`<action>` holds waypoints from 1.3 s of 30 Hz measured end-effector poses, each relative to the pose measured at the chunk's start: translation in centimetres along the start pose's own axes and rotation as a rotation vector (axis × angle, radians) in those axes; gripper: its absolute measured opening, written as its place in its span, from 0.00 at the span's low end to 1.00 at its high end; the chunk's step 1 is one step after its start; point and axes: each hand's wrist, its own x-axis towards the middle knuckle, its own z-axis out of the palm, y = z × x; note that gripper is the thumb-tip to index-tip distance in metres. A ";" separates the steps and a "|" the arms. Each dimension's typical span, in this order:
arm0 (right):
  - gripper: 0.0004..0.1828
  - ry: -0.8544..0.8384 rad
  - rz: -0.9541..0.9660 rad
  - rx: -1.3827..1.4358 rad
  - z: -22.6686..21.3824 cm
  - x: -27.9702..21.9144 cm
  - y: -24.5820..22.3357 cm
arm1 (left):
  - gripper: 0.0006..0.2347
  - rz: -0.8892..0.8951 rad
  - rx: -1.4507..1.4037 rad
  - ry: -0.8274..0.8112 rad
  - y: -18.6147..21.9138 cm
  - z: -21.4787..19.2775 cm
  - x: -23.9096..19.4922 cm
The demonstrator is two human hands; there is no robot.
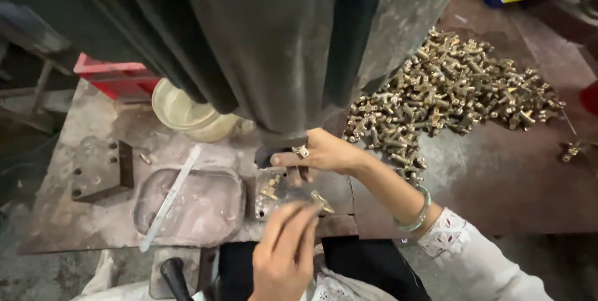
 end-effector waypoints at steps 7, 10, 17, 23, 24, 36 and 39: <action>0.16 0.021 -0.143 0.007 -0.9 -0.1 -0.4 | 0.20 0.183 0.238 -0.190 -5.0 1.2 -1.5; 0.15 0.005 -0.147 -0.001 0.9 0.0 0.5 | 0.16 0.025 0.259 -0.058 -2.8 0.2 -1.3; 0.14 0.010 -0.138 -0.038 0.2 -0.6 -1.1 | 0.23 -0.178 0.433 -0.287 -5.9 4.6 0.0; 0.14 0.047 -0.146 0.055 0.6 -0.3 -0.3 | 0.20 -0.110 0.609 -0.354 -6.4 5.8 -0.7; 0.14 0.011 -0.194 0.070 0.9 -0.3 -0.1 | 0.18 -0.092 0.674 -0.364 -6.0 5.7 -0.9; 0.22 0.849 -0.206 0.494 7.5 2.6 3.4 | 0.11 -0.172 0.074 -0.429 -8.3 12.2 -6.8; 0.16 0.554 -0.251 0.410 4.0 1.7 4.0 | 0.08 -0.298 0.095 -0.184 -5.2 0.5 -3.3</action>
